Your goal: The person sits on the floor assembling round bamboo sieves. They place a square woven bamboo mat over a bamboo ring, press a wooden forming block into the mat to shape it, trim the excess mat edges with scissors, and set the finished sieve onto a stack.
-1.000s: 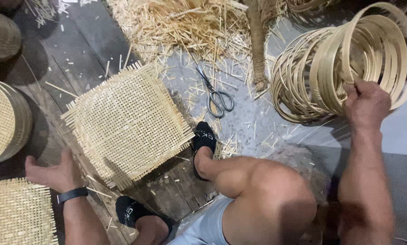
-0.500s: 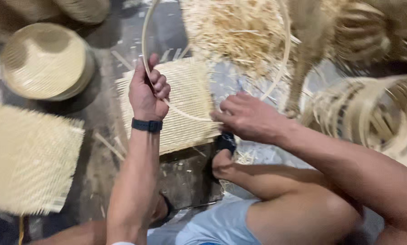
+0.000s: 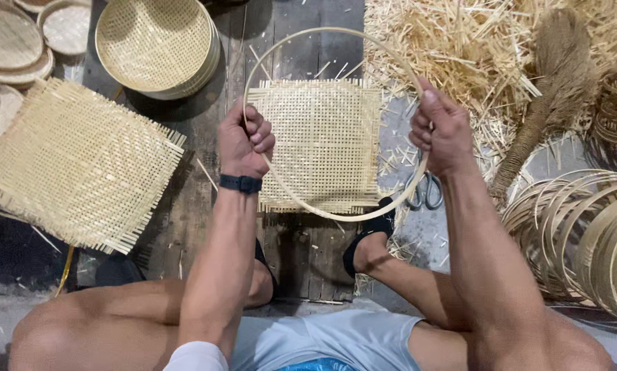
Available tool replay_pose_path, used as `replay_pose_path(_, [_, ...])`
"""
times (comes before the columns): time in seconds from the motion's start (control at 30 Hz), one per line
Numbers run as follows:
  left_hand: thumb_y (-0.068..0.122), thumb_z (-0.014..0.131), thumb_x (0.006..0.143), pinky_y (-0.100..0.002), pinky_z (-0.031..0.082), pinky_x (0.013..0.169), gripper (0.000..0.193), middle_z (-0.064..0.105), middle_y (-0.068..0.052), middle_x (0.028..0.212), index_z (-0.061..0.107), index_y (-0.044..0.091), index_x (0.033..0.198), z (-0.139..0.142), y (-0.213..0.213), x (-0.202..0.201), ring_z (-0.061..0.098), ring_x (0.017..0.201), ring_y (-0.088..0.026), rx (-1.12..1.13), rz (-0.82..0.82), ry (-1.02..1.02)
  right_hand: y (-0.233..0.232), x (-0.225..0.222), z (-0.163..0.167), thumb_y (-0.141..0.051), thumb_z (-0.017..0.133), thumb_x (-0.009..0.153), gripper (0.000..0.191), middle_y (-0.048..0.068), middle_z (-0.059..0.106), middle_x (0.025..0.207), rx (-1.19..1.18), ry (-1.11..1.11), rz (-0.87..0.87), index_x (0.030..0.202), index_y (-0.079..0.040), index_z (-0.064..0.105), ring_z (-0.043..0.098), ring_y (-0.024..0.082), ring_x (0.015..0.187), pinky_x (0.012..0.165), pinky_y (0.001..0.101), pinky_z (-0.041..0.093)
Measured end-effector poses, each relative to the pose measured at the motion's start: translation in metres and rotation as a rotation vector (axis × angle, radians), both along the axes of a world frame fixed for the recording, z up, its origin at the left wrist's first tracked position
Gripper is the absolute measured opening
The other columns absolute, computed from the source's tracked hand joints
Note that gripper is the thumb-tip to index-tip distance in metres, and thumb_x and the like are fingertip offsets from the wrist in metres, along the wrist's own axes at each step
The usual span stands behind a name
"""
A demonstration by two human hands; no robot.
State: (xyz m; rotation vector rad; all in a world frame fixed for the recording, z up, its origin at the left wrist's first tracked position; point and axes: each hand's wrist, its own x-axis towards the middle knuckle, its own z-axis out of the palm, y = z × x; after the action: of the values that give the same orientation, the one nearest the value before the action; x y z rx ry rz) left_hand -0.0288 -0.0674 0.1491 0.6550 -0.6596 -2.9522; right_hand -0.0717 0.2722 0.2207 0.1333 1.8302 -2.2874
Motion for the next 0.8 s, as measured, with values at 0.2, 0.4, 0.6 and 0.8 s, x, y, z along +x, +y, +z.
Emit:
replay_pose_path(0.2, [0.033, 0.061, 0.103, -0.022, 0.033, 0.038, 0.031, 0.051, 0.001, 0.060, 0.062, 0.007, 0.086, -0.029, -0.016, 0.011, 0.043, 0.046, -0.008, 0.014, -0.133, -0.002, 0.003, -0.004, -0.024, -0.022, 0.058, 0.103, 0.038, 0.005, 0.070, 0.088, 0.087, -0.043, -0.077, 0.137, -0.004, 0.058, 0.066, 0.012, 0.067, 0.054, 0.0236, 0.057])
replay_pose_path(0.4, [0.030, 0.073, 0.098, -0.024, 0.038, 0.041, 0.021, 0.062, -0.001, 0.071, 0.063, 0.012, 0.095, -0.099, -0.027, 0.007, 0.053, 0.053, -0.010, -0.243, 0.044, -0.176, -0.001, -0.006, -0.107, -0.004, 0.068, 0.096, 0.027, 0.008, 0.073, 0.099, 0.228, -0.076, -0.047, 0.123, 0.000, 0.067, 0.070, 0.015, 0.081, 0.066, 0.0324, 0.065])
replay_pose_path(0.6, [0.019, 0.084, 0.081, -0.033, 0.061, 0.068, 0.019, 0.079, -0.008, 0.083, 0.081, 0.004, 0.093, -0.175, -0.044, 0.007, 0.075, 0.071, -0.016, -1.543, 0.052, -0.296, -0.014, -0.018, -0.212, 0.000, 0.074, 0.086, 0.040, 0.004, 0.071, 0.089, 0.533, -0.055, -0.023, 0.126, -0.007, 0.074, 0.063, 0.011, 0.073, 0.064, 0.0265, 0.053])
replay_pose_path(0.8, [0.013, 0.087, 0.075, -0.034, 0.057, 0.067, 0.015, 0.077, -0.010, 0.076, 0.081, 0.004, 0.086, -0.194, -0.057, 0.010, 0.073, 0.066, -0.021, -1.701, -0.196, -0.432, -0.014, -0.015, -0.269, -0.003, 0.078, 0.083, 0.047, 0.008, 0.070, 0.086, 0.856, 0.139, -0.011, 0.129, -0.010, 0.076, 0.063, 0.013, 0.074, 0.072, 0.0285, 0.053])
